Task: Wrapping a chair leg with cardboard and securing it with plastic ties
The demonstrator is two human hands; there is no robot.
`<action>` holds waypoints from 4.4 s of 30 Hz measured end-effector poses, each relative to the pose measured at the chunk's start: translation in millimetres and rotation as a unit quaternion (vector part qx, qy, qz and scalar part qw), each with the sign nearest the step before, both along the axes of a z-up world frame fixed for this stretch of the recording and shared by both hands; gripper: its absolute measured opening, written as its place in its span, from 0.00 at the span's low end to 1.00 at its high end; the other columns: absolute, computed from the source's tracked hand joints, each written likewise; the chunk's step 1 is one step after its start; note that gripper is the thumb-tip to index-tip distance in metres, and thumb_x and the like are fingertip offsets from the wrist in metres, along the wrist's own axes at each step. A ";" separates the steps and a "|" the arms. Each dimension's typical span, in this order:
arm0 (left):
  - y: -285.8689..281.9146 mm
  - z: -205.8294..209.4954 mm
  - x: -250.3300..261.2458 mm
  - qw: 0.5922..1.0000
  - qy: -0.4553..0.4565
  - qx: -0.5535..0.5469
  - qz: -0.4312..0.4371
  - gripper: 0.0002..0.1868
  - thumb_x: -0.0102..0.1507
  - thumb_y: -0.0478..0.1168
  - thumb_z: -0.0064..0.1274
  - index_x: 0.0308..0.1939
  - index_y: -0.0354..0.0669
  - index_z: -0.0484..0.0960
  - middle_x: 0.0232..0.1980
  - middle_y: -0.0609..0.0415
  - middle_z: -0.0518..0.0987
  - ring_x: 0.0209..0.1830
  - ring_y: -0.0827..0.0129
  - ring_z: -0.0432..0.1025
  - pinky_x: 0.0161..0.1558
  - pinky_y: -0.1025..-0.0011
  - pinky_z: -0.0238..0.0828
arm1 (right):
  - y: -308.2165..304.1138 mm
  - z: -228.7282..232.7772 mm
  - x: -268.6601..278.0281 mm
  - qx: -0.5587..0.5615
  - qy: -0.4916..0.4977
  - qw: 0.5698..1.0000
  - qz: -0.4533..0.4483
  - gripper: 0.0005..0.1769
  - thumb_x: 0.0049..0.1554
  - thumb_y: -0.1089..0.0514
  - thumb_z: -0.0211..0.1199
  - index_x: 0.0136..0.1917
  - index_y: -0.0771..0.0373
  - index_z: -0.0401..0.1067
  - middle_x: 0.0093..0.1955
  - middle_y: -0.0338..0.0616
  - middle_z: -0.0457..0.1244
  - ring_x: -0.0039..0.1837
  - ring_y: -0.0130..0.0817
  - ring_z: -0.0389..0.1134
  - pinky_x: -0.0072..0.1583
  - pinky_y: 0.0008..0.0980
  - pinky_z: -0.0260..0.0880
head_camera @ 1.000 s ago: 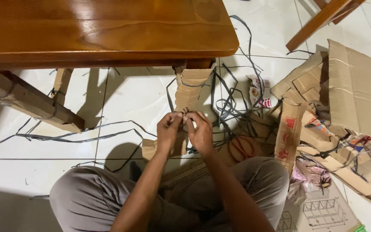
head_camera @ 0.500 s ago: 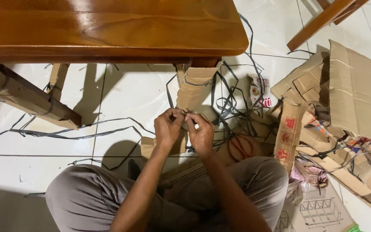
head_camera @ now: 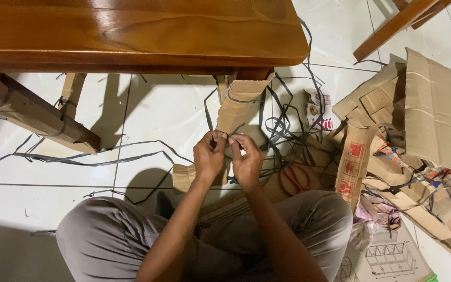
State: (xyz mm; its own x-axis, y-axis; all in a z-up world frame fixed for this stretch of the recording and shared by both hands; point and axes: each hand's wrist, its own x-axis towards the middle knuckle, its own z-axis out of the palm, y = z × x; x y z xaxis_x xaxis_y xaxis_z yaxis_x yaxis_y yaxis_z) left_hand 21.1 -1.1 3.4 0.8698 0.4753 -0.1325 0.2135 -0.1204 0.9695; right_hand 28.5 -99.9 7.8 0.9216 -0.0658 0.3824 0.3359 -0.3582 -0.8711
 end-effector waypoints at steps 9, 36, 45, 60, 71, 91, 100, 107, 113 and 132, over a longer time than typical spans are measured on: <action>0.2 -1.4 1.4 1.000 -0.007 -0.009 0.000 0.09 0.64 0.43 0.58 0.32 0.44 0.85 0.24 0.47 0.81 0.24 0.64 0.72 0.28 0.66 0.69 | -5.9 -9.5 0.6 -0.071 -0.070 0.995 0.024 0.08 0.57 0.68 0.66 0.48 0.58 0.81 0.38 0.47 0.69 0.42 0.47 0.73 0.47 0.39 0.72; -2.8 -11.3 -19.3 0.993 -0.113 -0.009 0.017 0.07 0.63 0.34 0.61 0.43 0.47 0.90 0.29 0.48 0.84 0.30 0.71 0.75 0.37 0.67 0.74 | -15.5 -24.1 6.7 0.070 0.155 0.975 0.140 0.09 0.66 0.61 0.56 0.56 0.64 0.75 0.45 0.48 0.70 0.49 0.33 0.66 0.58 0.40 0.68; 9.7 -6.5 -9.1 0.979 -0.151 0.139 -0.016 0.05 0.67 0.34 0.55 0.38 0.46 0.86 0.30 0.50 0.84 0.31 0.58 0.81 0.36 0.65 0.79 | -14.4 -10.1 -0.2 0.055 0.139 0.985 0.091 0.07 0.64 0.62 0.61 0.53 0.64 0.78 0.44 0.51 0.72 0.48 0.30 0.69 0.55 0.40 0.70; 8.3 -7.0 2.0 0.988 -0.146 0.041 -0.004 0.04 0.68 0.35 0.50 0.40 0.39 0.78 0.34 0.42 0.80 0.38 0.50 0.79 0.38 0.58 0.82 | -20.0 -46.4 3.7 -0.003 0.112 0.993 -0.023 0.04 0.61 0.60 0.63 0.48 0.60 0.78 0.33 0.47 0.67 0.38 0.38 0.66 0.46 0.39 0.69; 0.3 -7.5 1.7 0.988 -0.153 0.002 0.010 0.03 0.66 0.36 0.57 0.38 0.41 0.81 0.33 0.44 0.79 0.38 0.56 0.77 0.42 0.59 0.82 | -13.4 -21.5 -4.3 -0.093 0.099 0.989 0.053 0.06 0.61 0.63 0.57 0.46 0.60 0.75 0.34 0.53 0.68 0.40 0.55 0.71 0.46 0.49 0.70; -1.5 -2.7 -4.6 0.989 -0.138 -0.003 0.048 0.01 0.66 0.36 0.58 0.39 0.46 0.84 0.33 0.48 0.81 0.37 0.62 0.77 0.45 0.59 0.80 | -13.6 -18.7 -17.8 -0.098 0.069 0.990 0.078 0.08 0.59 0.64 0.52 0.46 0.56 0.72 0.39 0.51 0.71 0.46 0.56 0.73 0.50 0.48 0.73; 13.5 -22.9 -21.4 0.990 -0.118 -0.067 0.047 0.08 0.68 0.34 0.53 0.50 0.40 0.82 0.45 0.39 0.83 0.53 0.50 0.78 0.54 0.51 0.77 | -7.9 -9.5 7.9 0.001 0.130 0.990 0.058 0.36 0.55 0.58 0.72 0.71 0.69 0.59 0.65 0.76 0.61 0.65 0.76 0.64 0.63 0.66 0.69; 3.8 -12.6 -25.7 0.989 -0.129 -0.067 -0.033 0.21 0.68 0.32 0.52 0.66 0.40 0.74 0.66 0.31 0.74 0.68 0.30 0.65 0.62 0.36 0.67 | -17.2 -42.5 44.7 -0.071 0.175 0.973 0.130 0.37 0.52 0.58 0.73 0.70 0.63 0.61 0.64 0.67 0.64 0.65 0.70 0.65 0.65 0.62 0.68; -3.1 -25.0 -23.1 0.984 -0.142 -0.067 -0.088 0.29 0.68 0.35 0.51 0.74 0.37 0.65 0.75 0.32 0.63 0.72 0.30 0.59 0.65 0.40 0.64 | -9.3 -67.6 53.9 -0.125 0.087 0.978 0.142 0.41 0.44 0.56 0.76 0.66 0.67 0.61 0.59 0.69 0.64 0.62 0.74 0.65 0.63 0.66 0.66; 0.0 -28.9 -24.5 0.988 -0.095 -0.027 -0.115 0.35 0.67 0.40 0.54 0.78 0.45 0.60 0.79 0.42 0.60 0.76 0.36 0.56 0.66 0.41 0.66 | -11.6 -87.7 58.0 -0.152 0.142 0.972 0.108 0.41 0.44 0.52 0.73 0.67 0.62 0.62 0.58 0.60 0.67 0.62 0.63 0.68 0.64 0.58 0.68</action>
